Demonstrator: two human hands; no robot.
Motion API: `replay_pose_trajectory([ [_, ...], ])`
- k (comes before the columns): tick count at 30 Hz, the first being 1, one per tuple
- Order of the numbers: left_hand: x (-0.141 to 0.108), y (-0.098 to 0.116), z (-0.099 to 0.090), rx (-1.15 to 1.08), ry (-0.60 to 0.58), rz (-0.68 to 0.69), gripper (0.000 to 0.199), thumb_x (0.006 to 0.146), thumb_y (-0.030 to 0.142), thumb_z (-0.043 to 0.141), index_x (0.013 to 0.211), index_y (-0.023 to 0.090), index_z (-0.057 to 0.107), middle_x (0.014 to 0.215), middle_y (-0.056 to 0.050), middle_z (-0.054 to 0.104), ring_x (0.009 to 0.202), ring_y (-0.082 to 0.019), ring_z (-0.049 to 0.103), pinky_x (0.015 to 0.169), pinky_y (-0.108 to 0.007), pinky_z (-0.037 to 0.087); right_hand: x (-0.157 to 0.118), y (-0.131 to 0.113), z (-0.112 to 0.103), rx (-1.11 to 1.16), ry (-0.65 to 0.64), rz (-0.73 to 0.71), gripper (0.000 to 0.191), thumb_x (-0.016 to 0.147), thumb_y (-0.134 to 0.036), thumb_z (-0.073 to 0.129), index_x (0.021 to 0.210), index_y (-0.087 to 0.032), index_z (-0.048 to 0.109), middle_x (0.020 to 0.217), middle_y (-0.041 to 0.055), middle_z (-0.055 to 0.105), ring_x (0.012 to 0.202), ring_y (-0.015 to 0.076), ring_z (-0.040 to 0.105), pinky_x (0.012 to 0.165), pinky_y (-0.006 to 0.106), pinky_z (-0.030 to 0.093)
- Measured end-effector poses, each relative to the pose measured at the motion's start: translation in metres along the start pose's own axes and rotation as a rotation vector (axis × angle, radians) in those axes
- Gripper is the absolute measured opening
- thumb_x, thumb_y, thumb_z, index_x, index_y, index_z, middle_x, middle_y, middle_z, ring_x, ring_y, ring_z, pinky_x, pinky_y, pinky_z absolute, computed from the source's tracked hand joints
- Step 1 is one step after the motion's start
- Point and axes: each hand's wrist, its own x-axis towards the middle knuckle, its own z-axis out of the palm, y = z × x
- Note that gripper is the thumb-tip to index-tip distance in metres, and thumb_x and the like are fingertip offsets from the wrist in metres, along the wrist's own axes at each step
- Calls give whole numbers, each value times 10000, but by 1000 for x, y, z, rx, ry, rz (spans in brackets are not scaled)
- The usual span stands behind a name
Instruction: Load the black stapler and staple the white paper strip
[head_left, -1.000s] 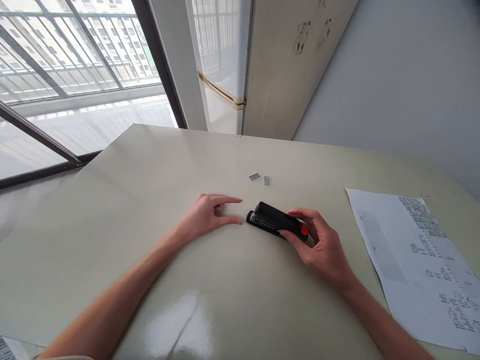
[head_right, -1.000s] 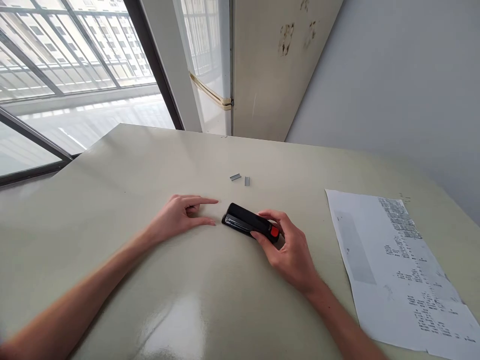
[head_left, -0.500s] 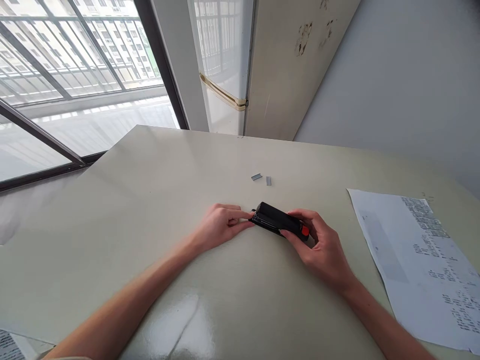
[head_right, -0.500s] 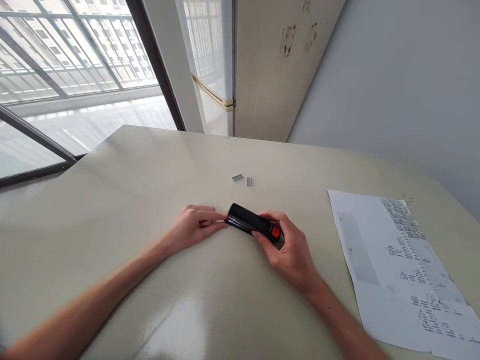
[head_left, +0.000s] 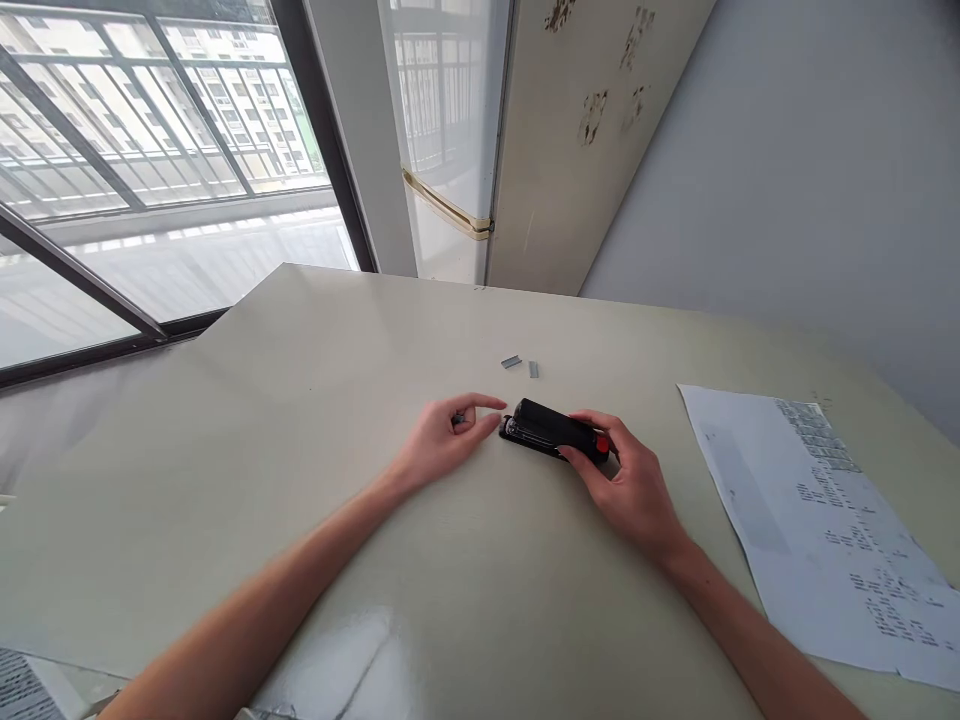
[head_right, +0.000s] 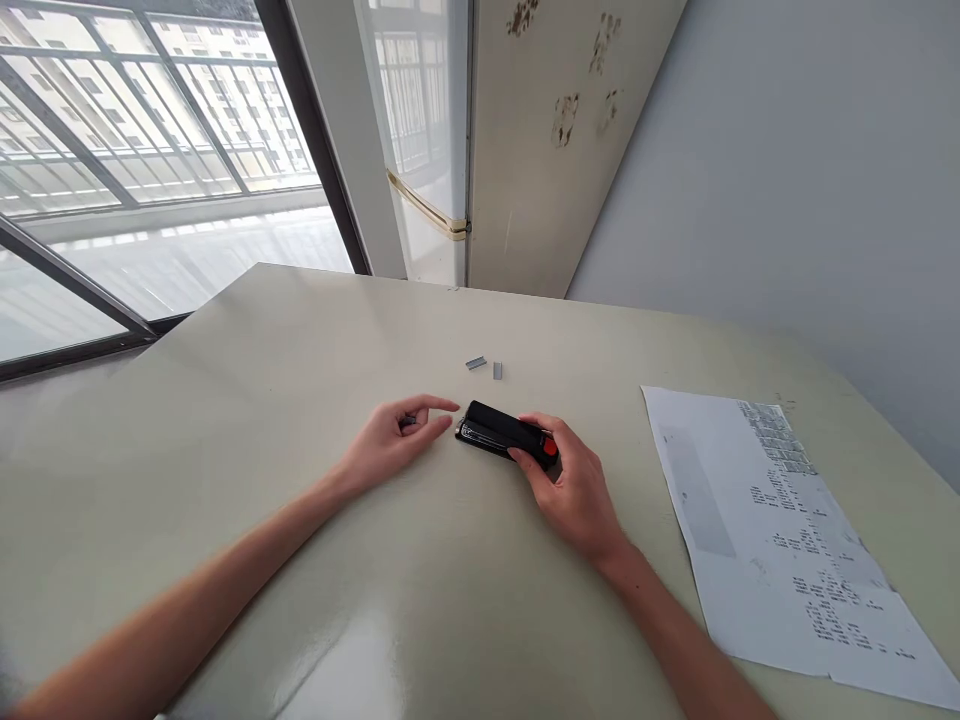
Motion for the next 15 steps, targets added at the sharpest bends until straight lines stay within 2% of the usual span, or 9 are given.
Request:
replay_pose_trajectory([
  [2, 1, 2, -2, -272, 49, -109, 409, 938, 553, 699, 1104, 190, 789, 652, 74, 261, 575, -111, 238, 539, -254, 217, 3, 1, 2, -32, 15, -22, 353, 1002, -495, 633, 1291, -294, 653, 1182, 67, 745, 953, 260, 674, 797, 404, 578],
  [5, 2, 0, -2, -821, 80, -247, 323, 920, 464, 761, 1049, 168, 741, 661, 77, 303, 541, -88, 252, 479, -216, 229, 13, 4, 9, -77, 46, -80, 370, 1017, -512, 599, 1303, -286, 657, 1148, 78, 742, 969, 276, 662, 850, 440, 578],
  [8, 4, -2, 0, -1253, 51, -344, 237, 966, 358, 698, 1022, 128, 716, 702, 34, 455, 561, -81, 417, 502, -185, 384, 32, 5, 21, -117, 66, -144, 363, 1019, -499, 593, 1293, -272, 664, 1140, 92, 744, 1008, 293, 650, 908, 471, 566],
  [11, 5, -2, 2, -1432, 28, -394, 301, 1041, 337, 564, 1066, 81, 719, 821, -68, 628, 705, -127, 614, 670, -229, 553, 55, 2, 38, -115, 91, -187, 326, 1014, -440, 601, 1271, -252, 670, 1187, 111, 746, 1086, 308, 641, 983, 491, 541],
  [15, 4, 1, 3, -1436, 22, -423, 373, 1087, 333, 482, 1139, 44, 712, 943, -139, 726, 868, -187, 726, 865, -296, 606, 75, -15, 53, -130, 92, -258, 345, 1019, -343, 565, 1336, -217, 623, 1308, 142, 701, 1240, 324, 598, 1090, 530, 481],
])
